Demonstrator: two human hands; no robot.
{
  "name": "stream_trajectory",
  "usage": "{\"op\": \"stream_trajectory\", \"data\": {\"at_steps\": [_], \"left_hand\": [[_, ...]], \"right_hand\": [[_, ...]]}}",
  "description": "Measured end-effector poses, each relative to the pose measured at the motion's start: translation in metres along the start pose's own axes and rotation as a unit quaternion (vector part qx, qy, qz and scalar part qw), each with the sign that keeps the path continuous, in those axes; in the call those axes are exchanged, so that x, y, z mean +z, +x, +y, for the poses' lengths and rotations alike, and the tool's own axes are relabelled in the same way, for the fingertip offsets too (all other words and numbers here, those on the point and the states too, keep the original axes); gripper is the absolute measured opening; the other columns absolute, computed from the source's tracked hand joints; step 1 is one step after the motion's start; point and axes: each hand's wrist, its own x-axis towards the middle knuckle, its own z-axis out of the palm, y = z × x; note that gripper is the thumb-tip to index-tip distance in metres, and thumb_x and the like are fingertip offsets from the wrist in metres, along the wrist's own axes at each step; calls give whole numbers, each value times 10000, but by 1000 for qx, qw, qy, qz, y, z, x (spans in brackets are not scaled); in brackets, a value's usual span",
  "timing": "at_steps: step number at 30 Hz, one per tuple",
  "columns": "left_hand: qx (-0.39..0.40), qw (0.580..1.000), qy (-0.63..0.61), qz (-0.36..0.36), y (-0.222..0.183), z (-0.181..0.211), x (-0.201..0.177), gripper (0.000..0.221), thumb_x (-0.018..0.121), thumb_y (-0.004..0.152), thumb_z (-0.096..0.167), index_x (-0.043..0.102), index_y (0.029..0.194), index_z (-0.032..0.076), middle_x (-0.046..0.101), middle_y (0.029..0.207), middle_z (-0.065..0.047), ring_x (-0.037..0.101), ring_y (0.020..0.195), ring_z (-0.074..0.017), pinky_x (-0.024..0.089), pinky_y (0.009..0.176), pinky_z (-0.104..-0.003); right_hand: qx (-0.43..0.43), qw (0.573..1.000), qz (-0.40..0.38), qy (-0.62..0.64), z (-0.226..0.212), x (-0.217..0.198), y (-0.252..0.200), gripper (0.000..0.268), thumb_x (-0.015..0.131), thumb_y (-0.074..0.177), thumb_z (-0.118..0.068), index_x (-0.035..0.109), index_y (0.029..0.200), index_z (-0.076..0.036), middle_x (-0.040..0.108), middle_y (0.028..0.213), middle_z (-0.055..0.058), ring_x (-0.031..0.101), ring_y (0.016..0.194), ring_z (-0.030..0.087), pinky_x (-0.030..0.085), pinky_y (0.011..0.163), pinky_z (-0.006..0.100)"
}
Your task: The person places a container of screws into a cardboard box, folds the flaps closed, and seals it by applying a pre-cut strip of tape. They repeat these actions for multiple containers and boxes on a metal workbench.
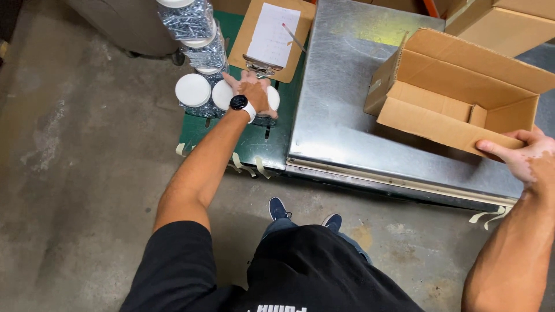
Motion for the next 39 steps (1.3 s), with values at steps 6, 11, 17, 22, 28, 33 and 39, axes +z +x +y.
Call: {"op": "stream_trajectory", "data": {"at_steps": [6, 11, 17, 22, 28, 33, 39], "left_hand": [[-17, 1000, 23, -13, -22, 9, -14, 1447, 671, 638, 1106, 242, 1799, 358, 163, 1895, -227, 119, 1752, -452, 44, 1196, -960], [102, 895, -154, 407, -46, 55, -37, 763, 833, 805, 377, 702, 1508, 108, 685, 1400, -182, 589, 1376, -384, 316, 1214, -736], [301, 868, -373, 132, -77, 170, -76, 1585, 1063, 722, 523, -85, 1790, 295, 98, 1934, -135, 27, 1779, -385, 154, 1393, -537], [284, 728, -588, 208, -23, 234, -43, 1145, 1085, 709, 200, 458, 1665, 249, 584, 1661, -86, 495, 1593, -367, 386, 1361, -587], [150, 733, -618, 241, -72, 284, -69, 745, 1021, 848, 334, 646, 1480, 210, 725, 1444, -98, 669, 1410, -317, 562, 1245, -468], [-31, 810, -542, 222, -141, 316, -105, 621, 827, 895, 844, 846, 1186, 296, 847, 1065, -61, 806, 1072, -288, 652, 981, -449], [23, 774, -632, 37, -197, 315, -152, 1417, 41, 822, 1040, 805, 1240, -78, 814, 946, -230, 731, 574, -280, 708, 722, -391]], "right_hand": [[40, 994, 1, -97, -23, -10, -7, 800, 937, 845, -780, 892, 1291, -117, 747, 1249, 131, 697, 1172, 361, 511, 1009, 496], [90, 993, -39, -70, -66, -26, -15, 984, 893, 734, -750, 789, 1455, -88, 509, 1742, 268, 521, 1533, 458, 362, 1283, 517], [-28, 963, -9, 268, -35, -43, -41, 975, 240, 1003, -879, 122, 1809, -343, 401, 1843, 224, 555, 1325, 322, 443, 1075, 464], [13, 894, 59, 444, 98, 52, 24, 575, 680, 997, -372, 551, 1481, -90, 733, 1251, 213, 793, 1007, 406, 694, 837, 490], [-149, 942, -54, 296, 70, 5, 20, 799, 927, 914, -190, 547, 1616, -150, 640, 1582, 170, 639, 1427, 444, 563, 1200, 514], [-273, 906, 2, 325, 91, -38, 39, 865, 959, 894, -283, 583, 1655, -114, 619, 1454, 138, 615, 1400, 305, 490, 1266, 491], [-233, 909, 84, 334, 110, -86, 41, 760, 1062, 799, -306, 723, 1440, -81, 562, 1431, 69, 708, 1196, 297, 622, 1081, 473]]}}
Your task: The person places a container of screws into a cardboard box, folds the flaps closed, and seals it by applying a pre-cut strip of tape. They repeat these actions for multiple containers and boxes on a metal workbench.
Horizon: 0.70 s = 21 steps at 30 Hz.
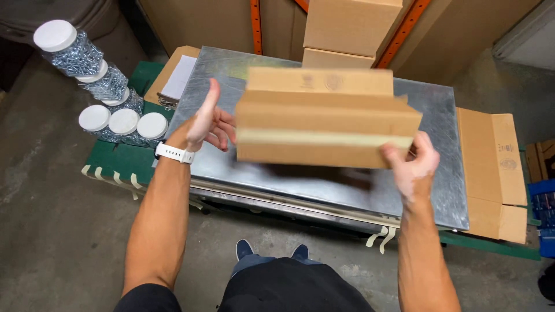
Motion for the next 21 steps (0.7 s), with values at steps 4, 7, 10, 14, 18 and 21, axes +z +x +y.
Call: {"op": "stream_trajectory", "data": {"at_steps": [4, 7, 10, 14, 18, 21], "left_hand": [[-6, 998, -1, -64, 21, -29, 0, 1428, 46, 823, 1049, 783, 1188, -119, 790, 888, -246, 738, 614, -296, 706, 678, -470], [-21, 998, -19, -59, 38, -66, 17, 1291, 197, 920, 1014, 766, 1204, -110, 813, 946, -249, 770, 677, -298, 709, 630, -460], [-19, 997, -45, -58, 54, -92, 20, 1092, 377, 997, 900, 776, 1222, -91, 828, 980, -205, 770, 692, -234, 687, 576, -353], [77, 990, 115, 14, 67, -113, 17, 561, 668, 1046, 590, 778, 1452, 220, 841, 1327, -32, 801, 1198, -290, 653, 1045, -476], [126, 978, -162, -17, 120, -169, 54, 493, 680, 1040, 91, 666, 1530, 29, 739, 1444, -260, 821, 1104, -343, 743, 893, -442], [100, 959, -263, 9, 121, -178, 62, 578, 462, 935, -38, 750, 1435, -4, 813, 1303, -180, 825, 946, -208, 706, 846, -306]], "right_hand": [[222, 964, 24, -147, -18, -5, 24, 465, 724, 1207, -615, 804, 988, -212, 727, 791, 87, 710, 687, 219, 576, 694, 377], [320, 931, -12, -174, 6, 15, 43, 527, 792, 1052, -804, 873, 1092, -284, 799, 901, 97, 803, 728, 283, 646, 667, 413], [341, 929, 6, -146, 64, 26, 59, 522, 870, 982, -799, 883, 1072, -285, 783, 841, 133, 802, 728, 307, 664, 627, 413], [330, 937, 2, -115, 45, 37, 53, 446, 944, 1032, -620, 881, 1141, -192, 794, 928, 205, 806, 794, 312, 695, 641, 429], [335, 942, 25, -4, 13, 60, 33, 627, 929, 1104, -521, 762, 1317, 45, 725, 1176, 369, 785, 1008, 489, 706, 712, 579], [382, 922, 41, -47, -18, 70, 30, 402, 824, 1044, -503, 816, 1114, -108, 750, 1064, 47, 701, 975, 176, 683, 673, 378]]}}
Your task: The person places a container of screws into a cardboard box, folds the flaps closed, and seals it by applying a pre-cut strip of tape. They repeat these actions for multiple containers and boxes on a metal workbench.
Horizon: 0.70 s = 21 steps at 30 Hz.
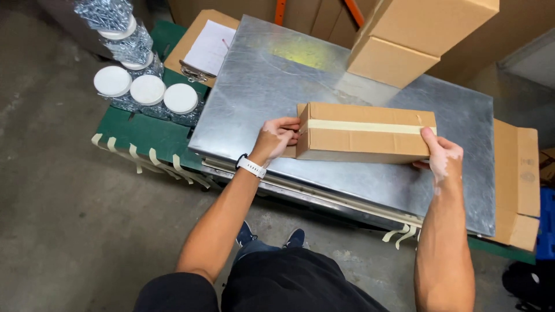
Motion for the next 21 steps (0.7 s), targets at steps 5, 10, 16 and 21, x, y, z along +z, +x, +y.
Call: {"op": "stream_trajectory", "data": {"at_steps": [5, 10, 16, 21], "left_hand": [[-19, 998, -49, 32, -3, -3, 7, 369, 807, 943, 63, 815, 1299, -34, 851, 1140, -231, 841, 1022, -282, 741, 969, -362], [-19, 997, -44, 54, -12, 9, 10, 269, 863, 911, 85, 851, 1148, -39, 848, 1033, -213, 838, 954, -271, 757, 914, -364], [-11, 998, 42, 47, -19, 21, 6, 141, 873, 921, 134, 839, 998, 21, 792, 892, -161, 816, 840, -231, 771, 801, -334], [22, 987, 159, 4, -24, 21, 0, 132, 665, 1018, 232, 715, 1065, 119, 837, 919, -111, 874, 830, -201, 705, 780, -288]], "right_hand": [[11, 1000, 3, -6, -8, 3, -2, 527, 815, 973, -558, 808, 1242, -104, 725, 1151, 34, 674, 1079, 179, 708, 746, 398], [8, 1000, -1, -7, -3, 1, 2, 600, 814, 976, -577, 785, 1310, -79, 730, 1220, 66, 687, 1133, 216, 719, 754, 411], [12, 1000, 3, 2, -1, 1, 3, 592, 834, 964, -591, 787, 1280, -93, 721, 1195, 64, 685, 1063, 221, 717, 723, 394], [3, 1000, 0, 5, 8, 3, 10, 471, 820, 980, -598, 811, 1143, -156, 695, 1057, 17, 656, 946, 189, 696, 679, 379]]}}
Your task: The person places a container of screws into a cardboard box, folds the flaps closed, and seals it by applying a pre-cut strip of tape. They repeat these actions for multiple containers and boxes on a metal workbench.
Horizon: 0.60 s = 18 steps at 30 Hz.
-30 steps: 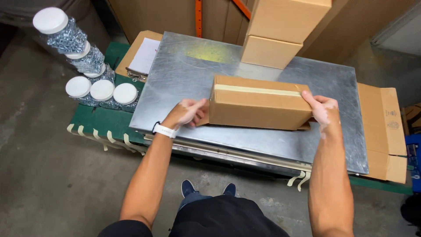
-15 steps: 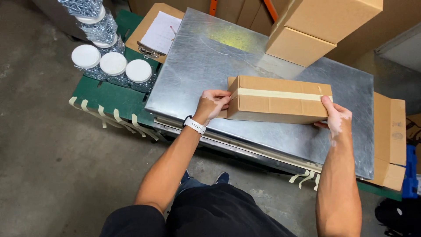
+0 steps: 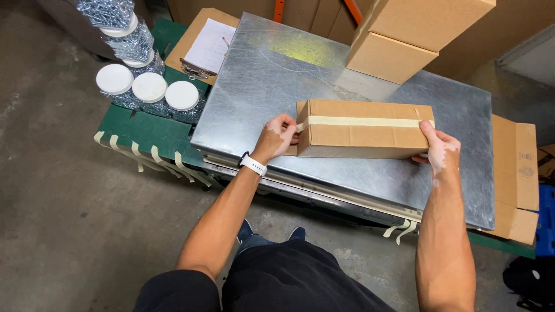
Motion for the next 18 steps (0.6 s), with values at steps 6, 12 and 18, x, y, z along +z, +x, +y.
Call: {"op": "stream_trajectory", "data": {"at_steps": [6, 12, 18], "left_hand": [[-80, 972, -221, 16, -24, 26, -7, 249, 448, 1004, 218, 594, 1132, 63, 785, 1212, -324, 836, 1096, -421, 748, 955, -479], [7, 968, -248, 20, -34, 23, -2, 533, 600, 1134, 391, 598, 1390, -76, 659, 1257, -394, 762, 1143, -557, 704, 918, -581], [9, 979, -201, 9, -12, -2, 5, 554, 771, 1068, 125, 581, 1521, -132, 785, 1285, -275, 795, 1138, -305, 735, 903, -465]], "right_hand": [[-379, 841, 339, -183, 15, 27, -18, 586, 1003, 942, -429, 758, 1314, -47, 675, 1241, 169, 618, 1121, 436, 469, 933, 573], [-585, 710, 271, -283, 24, 116, -97, 105, 785, 1126, -344, 842, 1107, -258, 745, 1225, -36, 696, 1214, 223, 333, 1174, 551], [-581, 748, 179, -267, 2, 151, -144, 503, 730, 1094, -540, 765, 1529, -291, 642, 1465, 122, 559, 1471, 408, 199, 1218, 776]]}}
